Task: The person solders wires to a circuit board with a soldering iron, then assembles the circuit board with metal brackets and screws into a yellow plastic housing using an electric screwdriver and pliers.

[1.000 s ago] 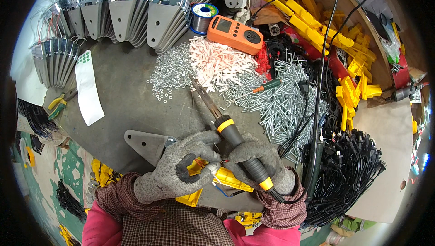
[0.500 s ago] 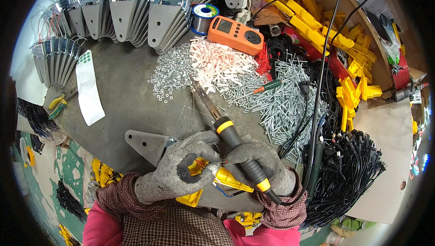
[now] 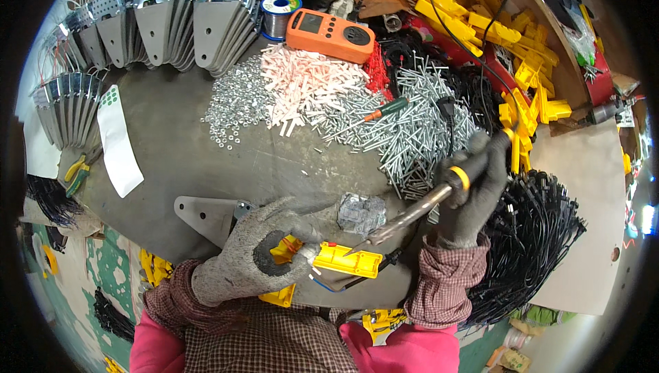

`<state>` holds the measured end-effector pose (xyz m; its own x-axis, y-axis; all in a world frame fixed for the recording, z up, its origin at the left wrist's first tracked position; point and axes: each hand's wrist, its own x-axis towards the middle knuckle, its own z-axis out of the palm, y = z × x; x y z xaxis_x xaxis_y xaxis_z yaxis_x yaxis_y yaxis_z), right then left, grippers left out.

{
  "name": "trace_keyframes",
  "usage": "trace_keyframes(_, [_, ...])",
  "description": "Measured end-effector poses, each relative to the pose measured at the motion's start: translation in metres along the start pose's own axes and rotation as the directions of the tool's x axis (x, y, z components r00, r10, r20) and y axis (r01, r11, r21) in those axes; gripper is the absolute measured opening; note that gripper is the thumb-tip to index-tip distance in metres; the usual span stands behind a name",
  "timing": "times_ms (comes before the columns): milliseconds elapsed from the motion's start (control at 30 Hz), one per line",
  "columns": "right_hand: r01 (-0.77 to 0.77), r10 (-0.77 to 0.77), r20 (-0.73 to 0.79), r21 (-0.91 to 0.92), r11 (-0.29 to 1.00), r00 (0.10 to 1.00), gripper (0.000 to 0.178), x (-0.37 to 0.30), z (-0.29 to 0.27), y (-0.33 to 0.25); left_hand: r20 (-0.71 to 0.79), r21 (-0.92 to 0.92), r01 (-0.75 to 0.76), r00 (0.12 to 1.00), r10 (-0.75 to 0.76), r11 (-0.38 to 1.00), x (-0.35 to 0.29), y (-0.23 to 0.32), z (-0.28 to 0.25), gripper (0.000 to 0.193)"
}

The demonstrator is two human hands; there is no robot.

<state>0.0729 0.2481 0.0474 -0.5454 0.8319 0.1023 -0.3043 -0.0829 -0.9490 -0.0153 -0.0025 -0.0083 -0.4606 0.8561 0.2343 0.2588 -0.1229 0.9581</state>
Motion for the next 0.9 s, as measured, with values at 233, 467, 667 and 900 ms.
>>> trace_keyframes(233, [-0.163,0.182,0.284,-0.091,0.983,0.941,0.025,0.023,0.025,0.003,-0.014,0.134,-0.045,0.999,0.047,0.99,-0.001,0.001,0.0,0.018])
trace_keyframes(467, [-0.098,0.233,0.32,-0.387,0.917,0.918,0.036,0.027,0.054,0.003,0.005,0.055,-0.012,1.0,0.012,0.998,-0.001,0.001,-0.002,0.017])
trace_keyframes(667, [-0.056,0.249,0.375,-0.457,0.888,0.893,0.038,0.033,0.053,0.0,-0.034,0.009,-0.033,0.999,0.033,0.999,0.0,0.001,-0.001,0.017])
trace_keyframes(900, [-0.08,0.252,0.284,-0.505,0.859,0.925,0.036,0.028,0.058,-0.002,-0.017,0.023,-0.019,1.0,0.02,1.0,0.0,0.003,-0.002,0.018])
